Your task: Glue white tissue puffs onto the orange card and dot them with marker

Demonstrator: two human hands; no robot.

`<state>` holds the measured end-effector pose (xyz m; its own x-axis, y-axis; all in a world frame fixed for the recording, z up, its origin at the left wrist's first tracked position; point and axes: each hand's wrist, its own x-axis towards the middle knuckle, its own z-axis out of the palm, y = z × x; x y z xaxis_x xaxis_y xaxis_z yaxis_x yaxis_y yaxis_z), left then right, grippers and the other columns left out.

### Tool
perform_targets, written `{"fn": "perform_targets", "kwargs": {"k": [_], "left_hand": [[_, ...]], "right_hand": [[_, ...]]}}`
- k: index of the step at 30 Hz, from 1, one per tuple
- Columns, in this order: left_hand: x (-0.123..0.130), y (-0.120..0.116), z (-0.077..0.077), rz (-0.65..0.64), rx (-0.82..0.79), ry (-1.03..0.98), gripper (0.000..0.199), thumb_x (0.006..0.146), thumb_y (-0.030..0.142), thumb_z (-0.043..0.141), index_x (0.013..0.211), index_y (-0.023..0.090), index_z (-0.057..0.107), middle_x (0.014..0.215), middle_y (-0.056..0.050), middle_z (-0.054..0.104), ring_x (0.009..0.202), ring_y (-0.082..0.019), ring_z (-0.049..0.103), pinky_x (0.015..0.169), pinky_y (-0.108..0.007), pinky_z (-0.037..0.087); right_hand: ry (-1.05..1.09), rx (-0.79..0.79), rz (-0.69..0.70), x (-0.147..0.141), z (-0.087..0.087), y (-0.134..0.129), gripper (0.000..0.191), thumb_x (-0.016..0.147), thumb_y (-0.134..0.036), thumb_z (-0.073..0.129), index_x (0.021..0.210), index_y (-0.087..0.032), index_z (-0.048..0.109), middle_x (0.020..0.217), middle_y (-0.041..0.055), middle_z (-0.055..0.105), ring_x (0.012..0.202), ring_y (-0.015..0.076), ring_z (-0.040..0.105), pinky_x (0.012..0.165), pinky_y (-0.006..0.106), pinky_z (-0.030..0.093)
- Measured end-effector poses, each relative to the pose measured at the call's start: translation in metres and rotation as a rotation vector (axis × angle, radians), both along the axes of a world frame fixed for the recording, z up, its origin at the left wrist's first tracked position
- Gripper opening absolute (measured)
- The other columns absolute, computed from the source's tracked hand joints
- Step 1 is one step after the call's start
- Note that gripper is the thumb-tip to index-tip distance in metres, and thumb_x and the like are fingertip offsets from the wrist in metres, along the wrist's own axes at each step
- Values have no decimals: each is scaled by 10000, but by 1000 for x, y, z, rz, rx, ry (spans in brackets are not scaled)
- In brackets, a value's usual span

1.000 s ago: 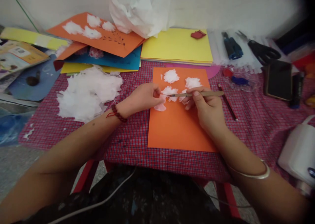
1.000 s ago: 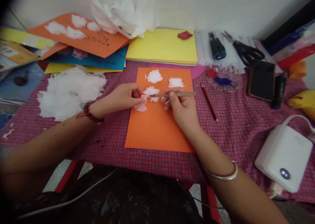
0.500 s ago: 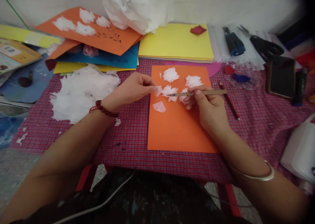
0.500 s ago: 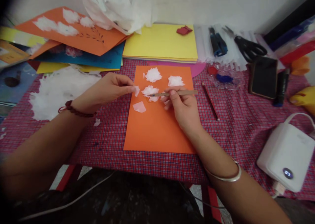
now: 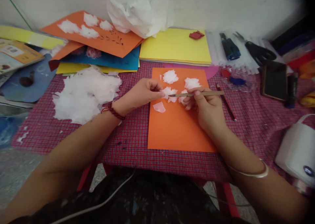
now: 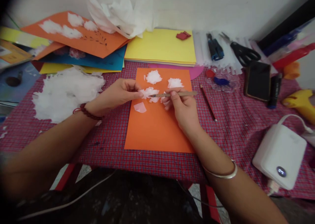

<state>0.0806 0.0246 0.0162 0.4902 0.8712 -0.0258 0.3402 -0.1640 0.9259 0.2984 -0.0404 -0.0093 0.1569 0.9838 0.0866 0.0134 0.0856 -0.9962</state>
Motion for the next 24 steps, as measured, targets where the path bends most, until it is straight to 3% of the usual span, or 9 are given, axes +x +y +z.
{"fn": "perform_targets", "kwargs": {"k": [7,13,17,24], "left_hand": [[4,-1,4,-75,-32,207,148,818,219,649,706,145,711,622,0,641,562,-92,517,530,-228,359],[9,-3,-4,16,153,296,129,803,191,638,744,138,740,654,-10,684,611,-107,562,529,-229,343],[10,-2,-10,69,215,275,154,786,209,697,652,140,668,632,-5,661,585,-95,538,534,-235,343],[9,-2,-3,-49,64,199,172,826,258,682,702,139,690,608,0,651,564,-94,546,523,-220,357]], "right_hand": [[-22,7,21,1,-2,1,181,909,-472,644,879,-295,665,729,2,694,522,140,584,549,335,502],[-23,16,22,1,1,0,180,902,-476,655,866,-301,666,734,9,695,516,140,576,539,336,490],[-36,9,33,1,1,0,170,913,-463,643,874,-299,662,725,5,687,521,141,581,544,338,494],[-24,32,31,2,0,-1,146,933,-426,633,882,-293,663,743,6,701,521,135,595,530,326,489]]}}
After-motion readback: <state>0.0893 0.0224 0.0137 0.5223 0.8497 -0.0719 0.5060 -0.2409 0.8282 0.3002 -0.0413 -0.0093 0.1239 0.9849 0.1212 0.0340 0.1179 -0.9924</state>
